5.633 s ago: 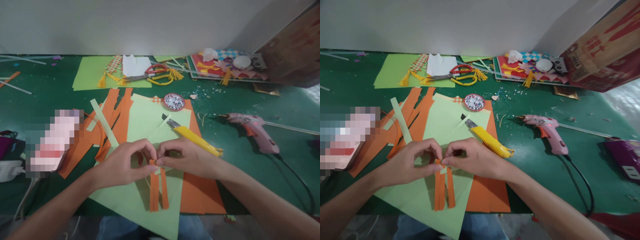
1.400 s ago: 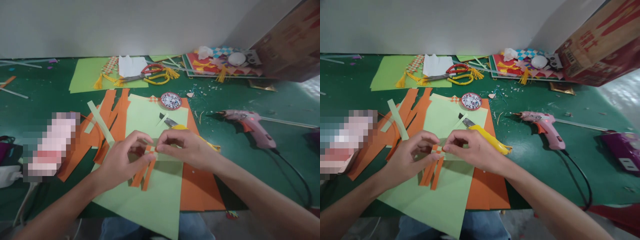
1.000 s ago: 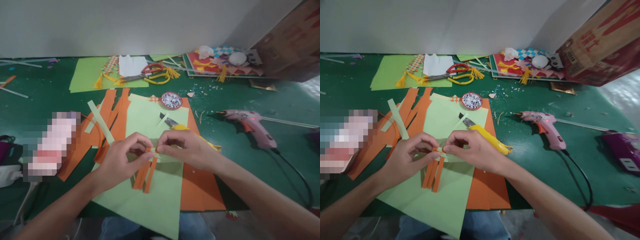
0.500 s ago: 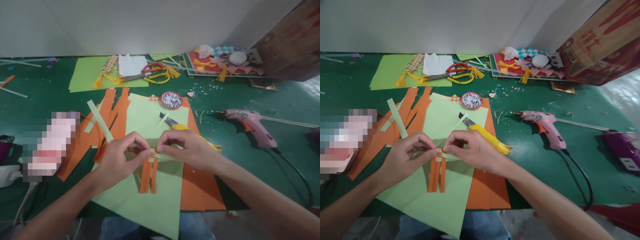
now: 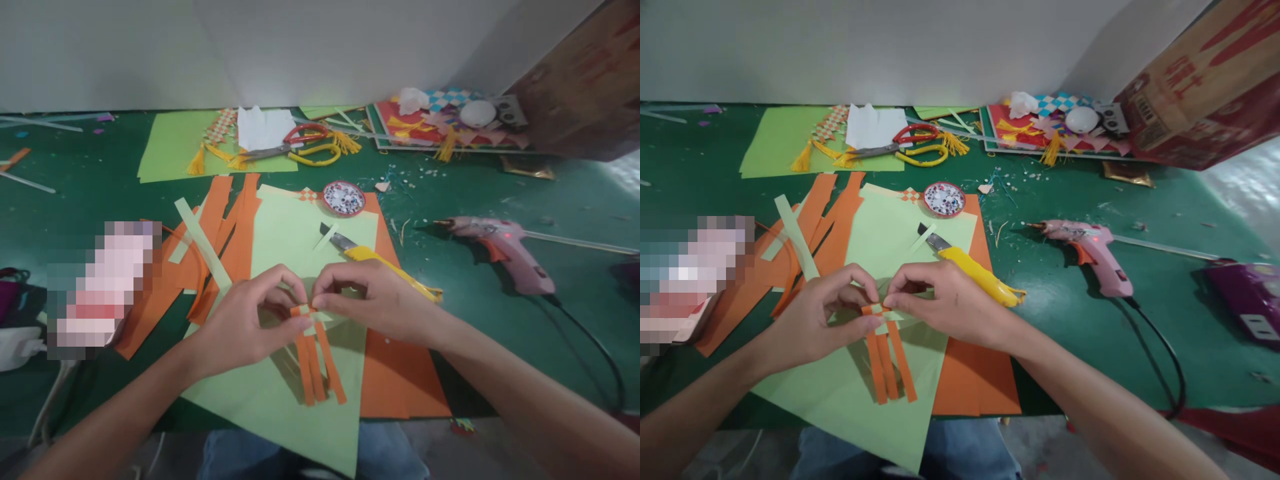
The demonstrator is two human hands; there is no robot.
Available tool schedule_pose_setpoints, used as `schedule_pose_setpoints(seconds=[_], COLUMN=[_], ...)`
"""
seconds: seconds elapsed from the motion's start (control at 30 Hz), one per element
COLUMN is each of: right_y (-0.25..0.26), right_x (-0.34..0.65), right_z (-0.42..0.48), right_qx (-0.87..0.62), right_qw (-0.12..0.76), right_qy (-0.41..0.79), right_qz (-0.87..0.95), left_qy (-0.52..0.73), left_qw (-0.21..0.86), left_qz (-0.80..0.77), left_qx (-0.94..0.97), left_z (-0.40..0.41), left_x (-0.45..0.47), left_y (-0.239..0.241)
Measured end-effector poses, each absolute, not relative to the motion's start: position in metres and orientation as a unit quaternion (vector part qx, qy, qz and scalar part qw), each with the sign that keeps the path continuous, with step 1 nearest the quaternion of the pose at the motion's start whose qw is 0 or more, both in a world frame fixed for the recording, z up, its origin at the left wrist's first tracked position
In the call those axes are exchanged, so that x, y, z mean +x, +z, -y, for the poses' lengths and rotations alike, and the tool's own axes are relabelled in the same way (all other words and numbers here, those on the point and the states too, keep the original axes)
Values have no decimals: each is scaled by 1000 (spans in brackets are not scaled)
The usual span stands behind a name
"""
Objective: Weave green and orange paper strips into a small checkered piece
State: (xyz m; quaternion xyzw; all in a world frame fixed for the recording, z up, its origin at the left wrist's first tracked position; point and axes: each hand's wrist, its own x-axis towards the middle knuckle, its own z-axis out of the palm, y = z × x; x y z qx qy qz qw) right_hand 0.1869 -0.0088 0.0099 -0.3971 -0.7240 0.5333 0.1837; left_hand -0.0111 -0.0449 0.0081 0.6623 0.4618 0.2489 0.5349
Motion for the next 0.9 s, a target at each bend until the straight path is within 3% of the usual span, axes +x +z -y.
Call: schedule_pose_setpoints(seconds=[0.6,0.9], right_y=[11,12], right_x=[187,187], right_z=[7,7], right_qx=[-398,-406], right_qw=[186,194], right_qy=[541,535], right_qz=[717,715], left_qy=[241,295], left_qw=[519,492], left_qz=[-475,-479], left_qx=[668,665], left_z=[44,45], left_x=[-10,-12], left_y=[8,8])
